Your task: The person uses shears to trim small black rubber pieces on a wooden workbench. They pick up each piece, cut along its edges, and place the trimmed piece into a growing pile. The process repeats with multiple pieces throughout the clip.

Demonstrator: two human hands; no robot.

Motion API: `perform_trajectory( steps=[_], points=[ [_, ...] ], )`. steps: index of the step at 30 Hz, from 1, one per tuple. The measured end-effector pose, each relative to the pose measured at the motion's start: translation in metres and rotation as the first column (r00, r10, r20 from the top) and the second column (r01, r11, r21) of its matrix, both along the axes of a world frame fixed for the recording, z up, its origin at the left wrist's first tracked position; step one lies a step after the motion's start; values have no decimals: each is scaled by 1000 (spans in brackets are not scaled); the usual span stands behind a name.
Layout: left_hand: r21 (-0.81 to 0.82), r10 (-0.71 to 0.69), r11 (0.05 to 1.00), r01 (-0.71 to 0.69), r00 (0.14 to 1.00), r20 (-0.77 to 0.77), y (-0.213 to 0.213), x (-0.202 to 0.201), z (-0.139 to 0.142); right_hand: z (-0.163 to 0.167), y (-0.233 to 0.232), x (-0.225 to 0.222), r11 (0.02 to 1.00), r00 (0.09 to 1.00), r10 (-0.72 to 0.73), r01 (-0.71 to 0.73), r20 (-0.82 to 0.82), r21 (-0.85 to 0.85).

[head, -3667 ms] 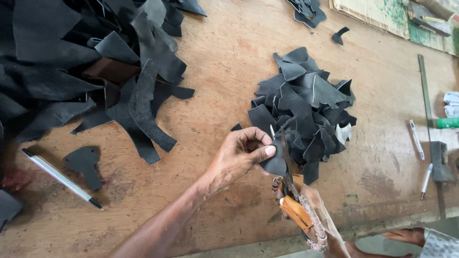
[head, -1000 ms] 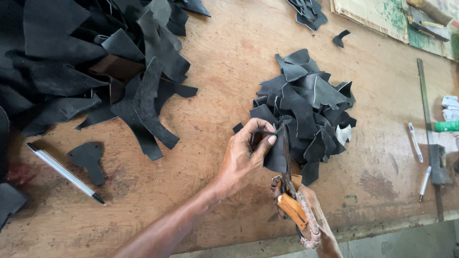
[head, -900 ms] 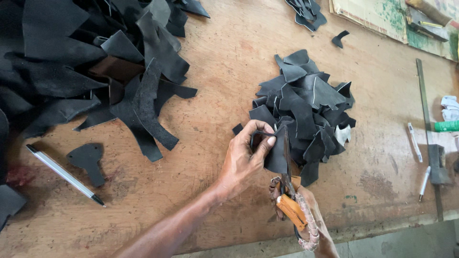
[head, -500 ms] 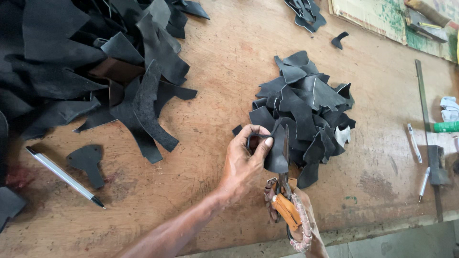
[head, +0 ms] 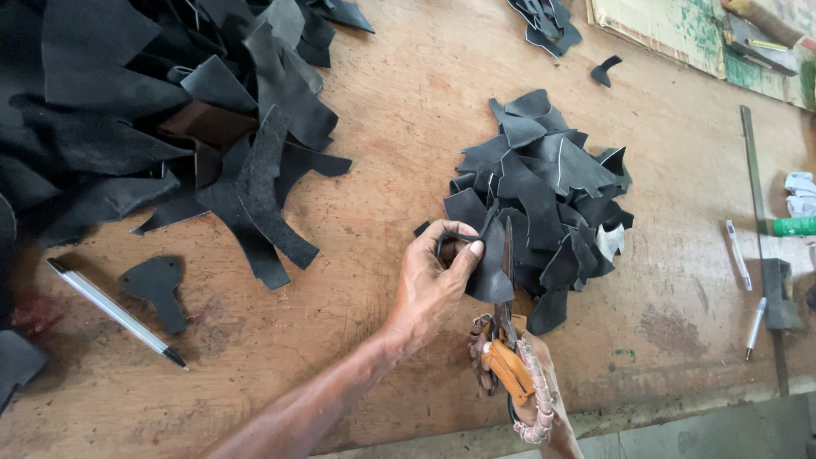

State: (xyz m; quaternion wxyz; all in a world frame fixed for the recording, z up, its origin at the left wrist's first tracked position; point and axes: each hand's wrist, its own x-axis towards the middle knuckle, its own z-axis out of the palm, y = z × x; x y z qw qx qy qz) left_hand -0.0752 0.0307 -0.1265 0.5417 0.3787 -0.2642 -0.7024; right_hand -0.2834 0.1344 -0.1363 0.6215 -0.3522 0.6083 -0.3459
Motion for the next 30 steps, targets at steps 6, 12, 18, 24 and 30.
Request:
perform_trajectory(
  steps=[6, 12, 18, 24, 30],
  points=[
    [16, -24, 1000, 23, 998, 50, 0, 2, 1, 4, 2, 6, 995, 990, -65, 75, -125, 72],
    [17, 3, 1000, -4, 1000, 4, 1, 2, -1, 8, -1, 15, 994, 990, -67, 78, -126, 79],
    [35, 1, 999, -1, 1000, 10, 1, -3, -6, 5, 0, 15, 979, 984, -154, 164, -86, 119],
    [38, 5, 999, -4, 1000, -23, 0, -6, -9, -2, -1, 9, 941, 956, -237, 270, -172, 204],
    [49, 2, 999, -2, 1000, -8, 1, -11, -11, -8, 9, 6, 953, 946, -238, 271, -222, 136]
  ],
)
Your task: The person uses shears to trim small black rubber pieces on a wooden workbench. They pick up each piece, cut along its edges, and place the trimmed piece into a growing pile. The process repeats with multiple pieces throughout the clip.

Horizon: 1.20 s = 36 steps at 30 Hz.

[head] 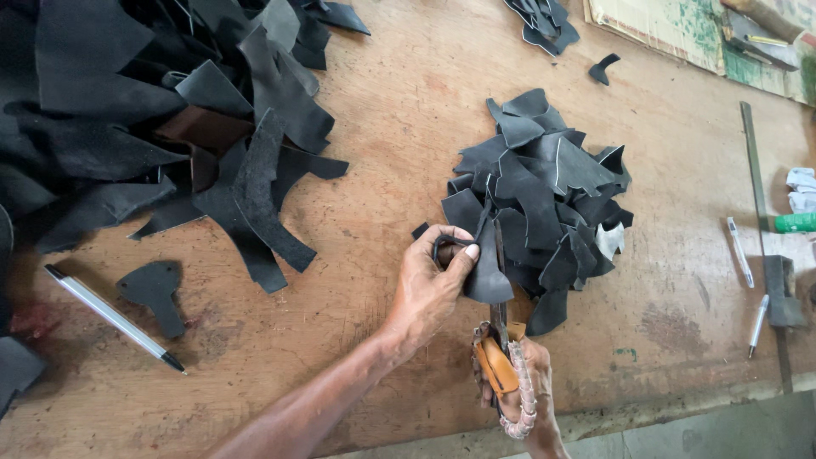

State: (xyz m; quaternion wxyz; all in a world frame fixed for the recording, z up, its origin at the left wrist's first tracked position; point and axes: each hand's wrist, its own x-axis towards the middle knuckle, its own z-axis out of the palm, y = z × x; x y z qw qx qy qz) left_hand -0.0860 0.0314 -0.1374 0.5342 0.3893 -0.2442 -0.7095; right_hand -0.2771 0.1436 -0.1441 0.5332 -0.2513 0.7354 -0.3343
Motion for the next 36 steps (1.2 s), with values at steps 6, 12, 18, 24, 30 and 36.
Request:
perform_trajectory(
  steps=[6, 12, 18, 24, 30, 36],
  points=[
    [105, -12, 994, 31, 983, -181, -3, -5, -10, -1, 9, 1, 992, 992, -9, 25, 126, -126],
    [-70, -65, 996, 60, 996, -64, -9, 0, -11, 23, -4, -25, 988, 946, 119, -142, 302, 55],
    [-70, -158, 986, 153, 985, -72, -13, 10, 3, 41, 11, -40, 949, 934, 309, -291, -181, 123],
    [-171, -274, 953, 249, 951, -143, -13, 16, 8, 49, 3, -37, 976, 973, 207, -199, -98, 85],
    [-277, -338, 919, 280, 922, -187, -14, 13, 7, 72, -11, -26, 912, 898, 411, -407, -155, 55],
    [-242, -366, 910, 336, 926, -94, -11, 16, 12, 90, -24, -8, 886, 832, 462, -447, -307, 122]
  ],
)
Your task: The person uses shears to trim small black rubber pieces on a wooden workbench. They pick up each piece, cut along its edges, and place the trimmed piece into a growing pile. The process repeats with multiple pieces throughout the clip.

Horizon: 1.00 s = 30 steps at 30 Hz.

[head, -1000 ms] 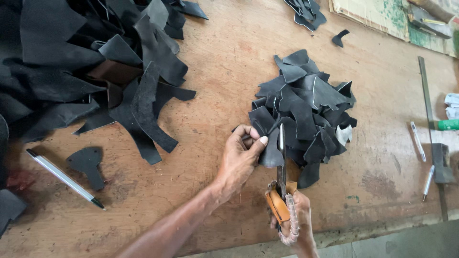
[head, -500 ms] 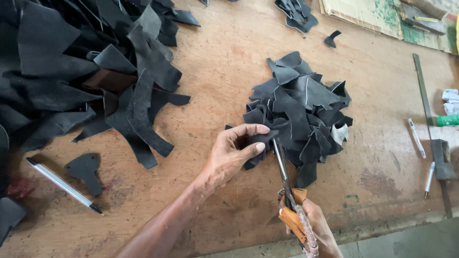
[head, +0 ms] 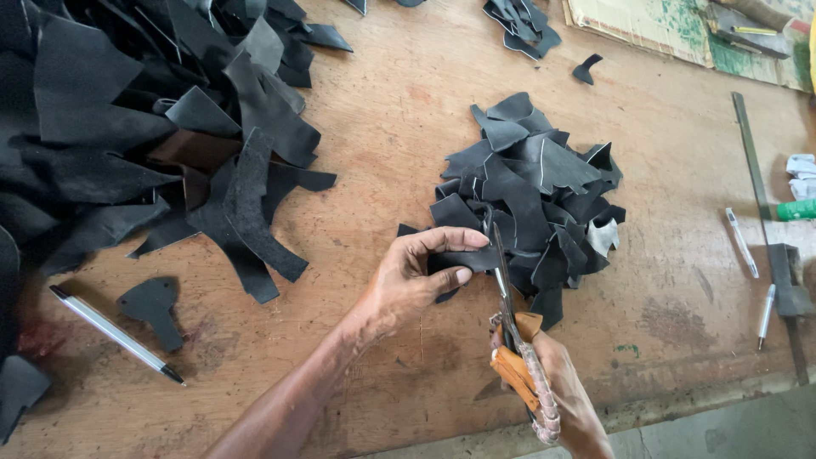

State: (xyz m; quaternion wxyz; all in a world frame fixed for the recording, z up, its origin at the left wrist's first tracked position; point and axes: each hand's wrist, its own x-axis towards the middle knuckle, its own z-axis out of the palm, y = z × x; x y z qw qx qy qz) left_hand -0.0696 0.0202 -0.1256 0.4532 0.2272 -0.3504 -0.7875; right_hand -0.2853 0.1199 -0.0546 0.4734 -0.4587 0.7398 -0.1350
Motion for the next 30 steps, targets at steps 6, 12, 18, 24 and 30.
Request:
perform_trajectory(
  steps=[6, 12, 18, 24, 30],
  points=[
    [-60, 11, 998, -11, 1000, -1, 1, 2, 3, -9, -1, -4, 996, 997, 74, -75, -7, -47],
    [-50, 7, 999, -7, 1000, -6, 0, 1, 0, -53, 10, -26, 946, 887, -317, 320, 335, 48],
    [14, -5, 1000, 5, 999, -43, -1, -5, 0, -71, 24, -22, 946, 935, -291, 313, 203, -89],
    [142, 185, 970, -198, 977, 103, -10, -1, 0, -49, 26, -35, 957, 975, 129, -74, 181, -282],
    [93, 177, 979, -184, 981, 84, -8, -1, -3, -53, 30, -48, 973, 958, -219, 228, 184, -28]
  ],
)
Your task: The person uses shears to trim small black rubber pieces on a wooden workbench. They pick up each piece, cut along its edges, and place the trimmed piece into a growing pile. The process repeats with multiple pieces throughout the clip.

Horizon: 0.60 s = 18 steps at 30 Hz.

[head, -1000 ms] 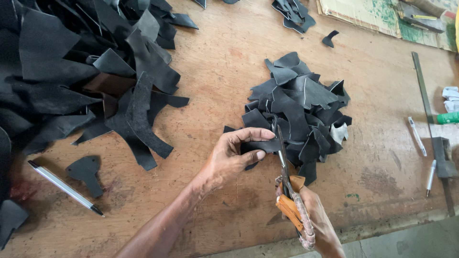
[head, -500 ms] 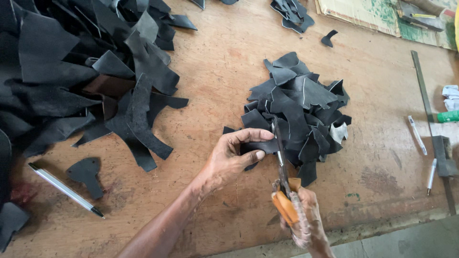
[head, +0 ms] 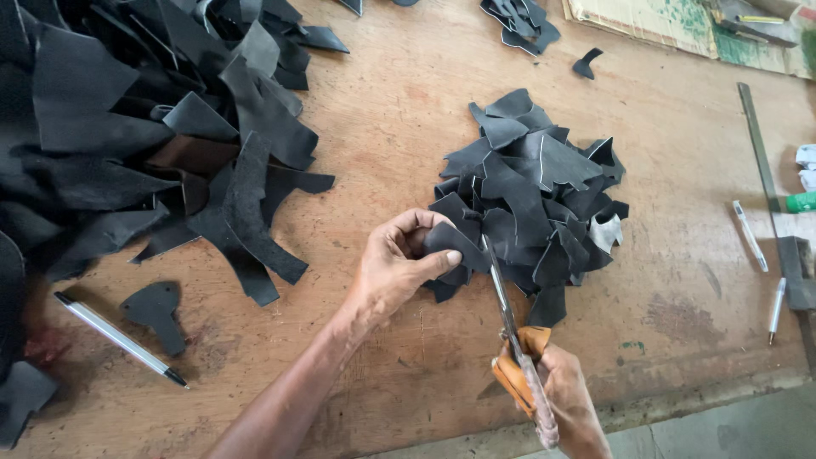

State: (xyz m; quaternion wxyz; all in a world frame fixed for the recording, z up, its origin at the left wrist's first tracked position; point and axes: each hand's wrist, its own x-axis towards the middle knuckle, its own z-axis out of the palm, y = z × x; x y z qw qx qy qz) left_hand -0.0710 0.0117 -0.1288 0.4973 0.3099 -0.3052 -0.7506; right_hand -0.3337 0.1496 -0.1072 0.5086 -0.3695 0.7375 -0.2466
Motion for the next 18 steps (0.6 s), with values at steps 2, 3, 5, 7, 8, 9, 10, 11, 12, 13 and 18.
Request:
perform_trajectory(
  steps=[2, 3, 5, 7, 8, 9, 10, 11, 12, 13, 18],
  points=[
    [56, 17, 998, -9, 988, -153, 1, -3, 1, -5, 0, 2, 988, 975, -153, 146, 164, 52],
    [83, 29, 997, -10, 973, -228, 1, -3, 1, -7, 0, 4, 973, 943, -229, 215, 240, 85],
    [151, -12, 987, 48, 974, -226, 2, -7, 2, -10, 2, 8, 973, 917, -231, 210, 324, 100],
    [211, -17, 974, 81, 957, -289, 2, -9, 3, -13, 3, 13, 977, 912, -214, 195, 350, 90],
    [240, 2, 967, 88, 936, -352, 3, -9, 2, -16, 4, 15, 980, 923, -198, 183, 331, 78],
    [270, 26, 958, 95, 910, -413, 3, -10, 1, -18, 5, 17, 983, 933, -181, 169, 312, 67],
    [282, 55, 957, 64, 917, -396, 3, -11, 0, -20, 6, 18, 990, 937, -143, 135, 320, 48],
    [297, 86, 954, 33, 921, -379, 3, -13, -2, -22, 7, 20, 995, 940, -104, 100, 326, 31],
    [312, 121, 950, -3, 925, -360, 3, -15, -4, -23, 7, 22, 998, 941, -63, 61, 333, 16],
    [258, 136, 965, -49, 933, -332, 2, -16, -7, -25, 7, 23, 994, 936, -110, 100, 334, 46],
    [1, 144, 989, -146, 971, -190, -1, -14, -19, -17, -1, 34, 980, 918, -188, 152, 349, 127]
  ],
)
